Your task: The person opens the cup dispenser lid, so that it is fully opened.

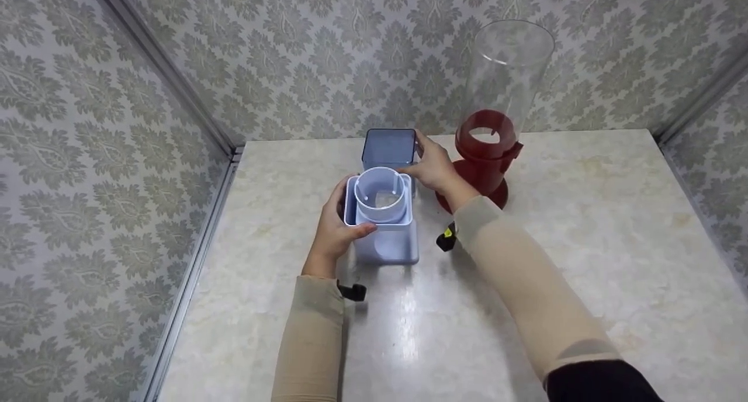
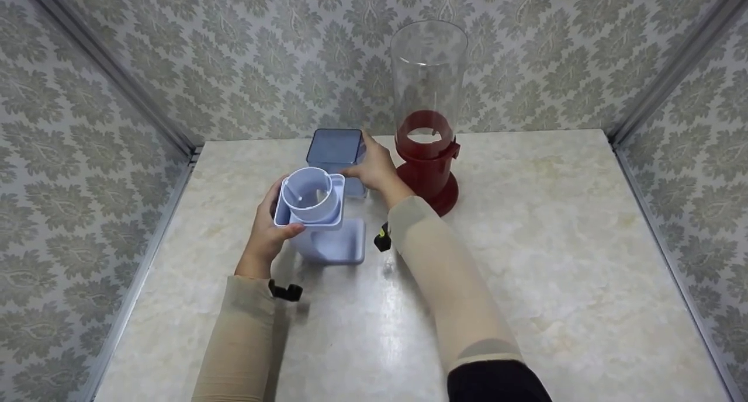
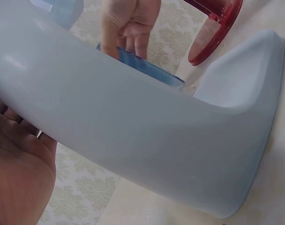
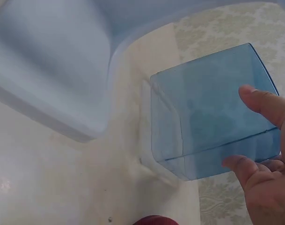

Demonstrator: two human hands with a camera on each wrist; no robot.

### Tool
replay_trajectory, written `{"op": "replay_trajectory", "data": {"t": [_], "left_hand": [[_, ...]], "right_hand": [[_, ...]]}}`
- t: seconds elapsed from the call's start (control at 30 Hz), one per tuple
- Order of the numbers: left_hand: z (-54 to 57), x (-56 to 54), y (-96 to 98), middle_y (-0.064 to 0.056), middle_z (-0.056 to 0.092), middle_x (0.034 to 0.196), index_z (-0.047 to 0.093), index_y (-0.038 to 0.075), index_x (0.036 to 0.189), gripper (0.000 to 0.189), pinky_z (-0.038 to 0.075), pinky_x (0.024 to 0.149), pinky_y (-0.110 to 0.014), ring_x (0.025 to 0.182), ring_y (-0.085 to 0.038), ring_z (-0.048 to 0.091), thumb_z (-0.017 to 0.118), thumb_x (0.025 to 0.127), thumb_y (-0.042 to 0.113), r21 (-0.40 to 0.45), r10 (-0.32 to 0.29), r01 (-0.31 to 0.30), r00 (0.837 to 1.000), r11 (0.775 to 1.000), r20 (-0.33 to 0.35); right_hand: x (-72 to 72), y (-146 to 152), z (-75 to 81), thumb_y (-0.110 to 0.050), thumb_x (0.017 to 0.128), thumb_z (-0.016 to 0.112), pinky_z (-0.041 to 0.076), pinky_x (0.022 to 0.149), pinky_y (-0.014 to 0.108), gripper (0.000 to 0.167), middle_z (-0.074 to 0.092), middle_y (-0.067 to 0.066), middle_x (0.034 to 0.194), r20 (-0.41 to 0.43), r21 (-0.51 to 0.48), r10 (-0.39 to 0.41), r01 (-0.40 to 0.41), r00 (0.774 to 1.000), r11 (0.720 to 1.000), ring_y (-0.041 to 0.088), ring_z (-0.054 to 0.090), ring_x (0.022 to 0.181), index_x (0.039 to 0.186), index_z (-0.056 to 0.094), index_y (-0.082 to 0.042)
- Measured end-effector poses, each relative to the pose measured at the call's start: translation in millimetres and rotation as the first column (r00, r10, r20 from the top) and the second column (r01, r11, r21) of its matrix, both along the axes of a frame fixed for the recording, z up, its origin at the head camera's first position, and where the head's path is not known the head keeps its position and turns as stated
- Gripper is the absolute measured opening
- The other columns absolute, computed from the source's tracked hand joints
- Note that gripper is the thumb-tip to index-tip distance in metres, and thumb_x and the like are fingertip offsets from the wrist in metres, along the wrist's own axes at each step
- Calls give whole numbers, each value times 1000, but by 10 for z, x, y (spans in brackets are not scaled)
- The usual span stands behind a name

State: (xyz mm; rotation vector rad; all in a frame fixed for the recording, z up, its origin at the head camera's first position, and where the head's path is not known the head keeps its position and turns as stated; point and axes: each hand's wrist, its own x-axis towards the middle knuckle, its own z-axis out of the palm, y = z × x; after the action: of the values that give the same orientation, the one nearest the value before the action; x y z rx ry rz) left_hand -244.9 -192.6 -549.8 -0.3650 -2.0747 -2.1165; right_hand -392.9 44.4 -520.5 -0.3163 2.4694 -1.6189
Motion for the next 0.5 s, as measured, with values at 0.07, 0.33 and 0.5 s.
{"op": "replay_trajectory", "data": {"t": [0.07,0.33,0.5], "left_hand": [[-6,0,3,-23,62,157,41,-4,170,152,52,116,-21,132,-16,63,110,54,67,-4,-4,4,1000,1000,2],[-18,5,-10,-23,61,160,42,-1,170,153,51,117,-20,134,-16,62,109,53,71,-17,7,-7,1000,1000,7],[-15,-16,-11,-23,61,158,41,-4,169,158,53,115,-20,132,-14,64,108,50,75,4,-2,2,1000,1000,6]], "right_hand": [[-13,5,-45,-4,89,95,37,139,38,116,32,17,186,12,-21,-3,4,1000,1000,31,32,174,181,23,-8],[-40,-4,-95,-5,91,95,37,139,40,112,33,13,186,42,-100,-14,18,999,995,30,33,174,180,27,-13],[-62,-5,-64,-6,90,96,41,136,35,108,39,14,183,10,-70,-18,18,1000,997,31,40,170,178,34,-13]]}}
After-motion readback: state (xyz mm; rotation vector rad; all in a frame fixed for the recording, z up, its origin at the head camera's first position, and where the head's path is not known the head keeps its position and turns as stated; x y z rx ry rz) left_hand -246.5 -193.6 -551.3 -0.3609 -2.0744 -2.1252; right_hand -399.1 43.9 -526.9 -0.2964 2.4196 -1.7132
